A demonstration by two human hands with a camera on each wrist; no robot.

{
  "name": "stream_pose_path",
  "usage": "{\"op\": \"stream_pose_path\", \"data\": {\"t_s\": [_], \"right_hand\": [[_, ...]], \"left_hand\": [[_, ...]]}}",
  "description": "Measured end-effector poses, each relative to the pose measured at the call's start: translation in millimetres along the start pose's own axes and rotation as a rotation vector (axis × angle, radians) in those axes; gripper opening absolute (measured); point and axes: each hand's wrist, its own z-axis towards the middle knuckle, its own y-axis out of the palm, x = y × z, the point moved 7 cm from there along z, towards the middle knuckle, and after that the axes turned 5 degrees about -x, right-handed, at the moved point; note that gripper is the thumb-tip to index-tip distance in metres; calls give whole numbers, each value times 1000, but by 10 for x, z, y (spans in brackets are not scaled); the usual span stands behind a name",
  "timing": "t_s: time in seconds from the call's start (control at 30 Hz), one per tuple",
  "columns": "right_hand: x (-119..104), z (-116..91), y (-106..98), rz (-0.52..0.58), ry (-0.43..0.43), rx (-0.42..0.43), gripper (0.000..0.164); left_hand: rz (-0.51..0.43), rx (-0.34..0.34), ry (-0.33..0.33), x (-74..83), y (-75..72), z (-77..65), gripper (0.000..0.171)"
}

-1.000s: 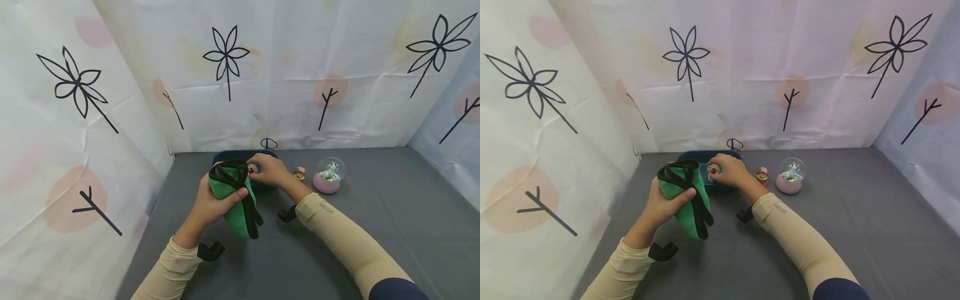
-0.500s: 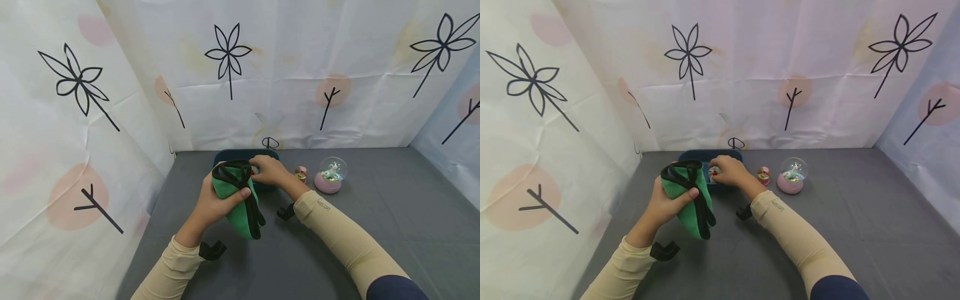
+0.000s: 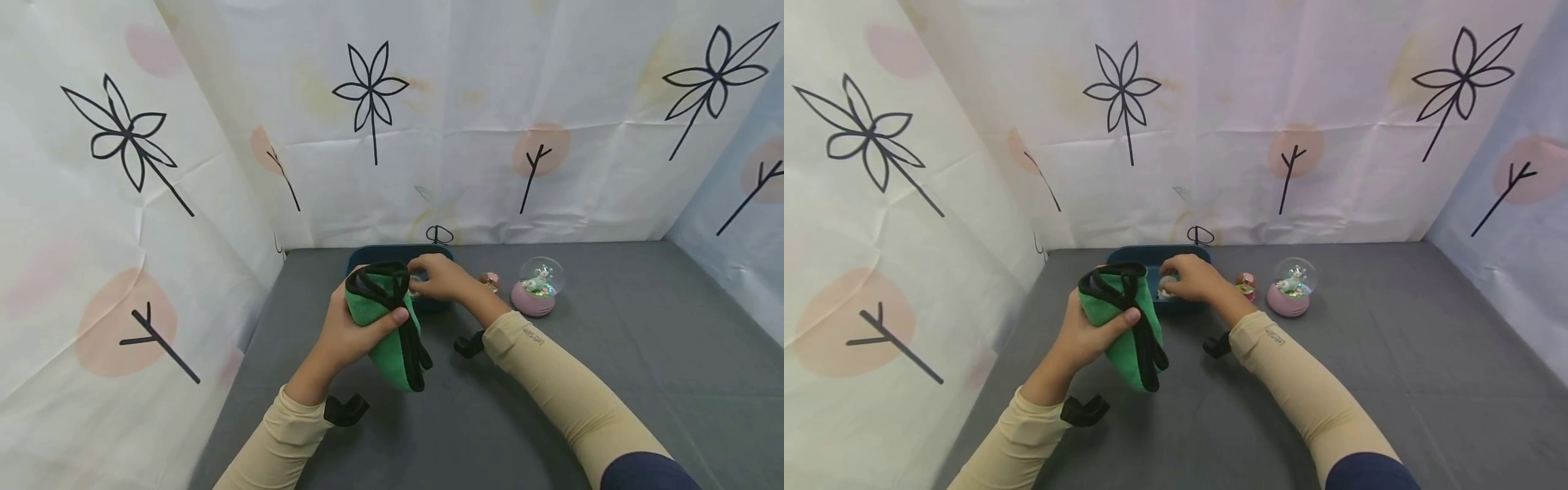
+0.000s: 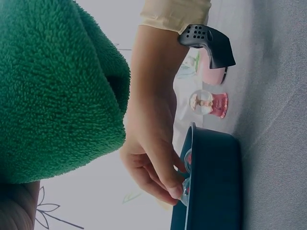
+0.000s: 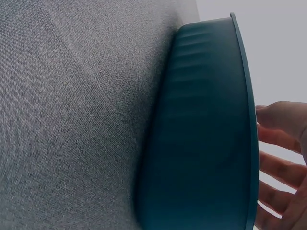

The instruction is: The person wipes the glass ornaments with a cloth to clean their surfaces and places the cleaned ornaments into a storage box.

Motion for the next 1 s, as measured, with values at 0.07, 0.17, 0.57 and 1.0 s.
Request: {"op": "stream_pose_path", "data": {"t_s": [0.07,0.17,0.57,1.0], "right_hand": [[20,-2,2,11,10,-4,33],[67,0,20,28,34,-15,35],[125,20,45,71,46,-21,37],[92,78,48,24,108,-82,37]], "left_hand": [[0,1,-5,-6,-1,-4,49],[-3,-2,-6,-12,-1,-7,49],[-4,1,-15,-13,-5,-16,49],[9,5,-18,-2,-31,8,49]]}}
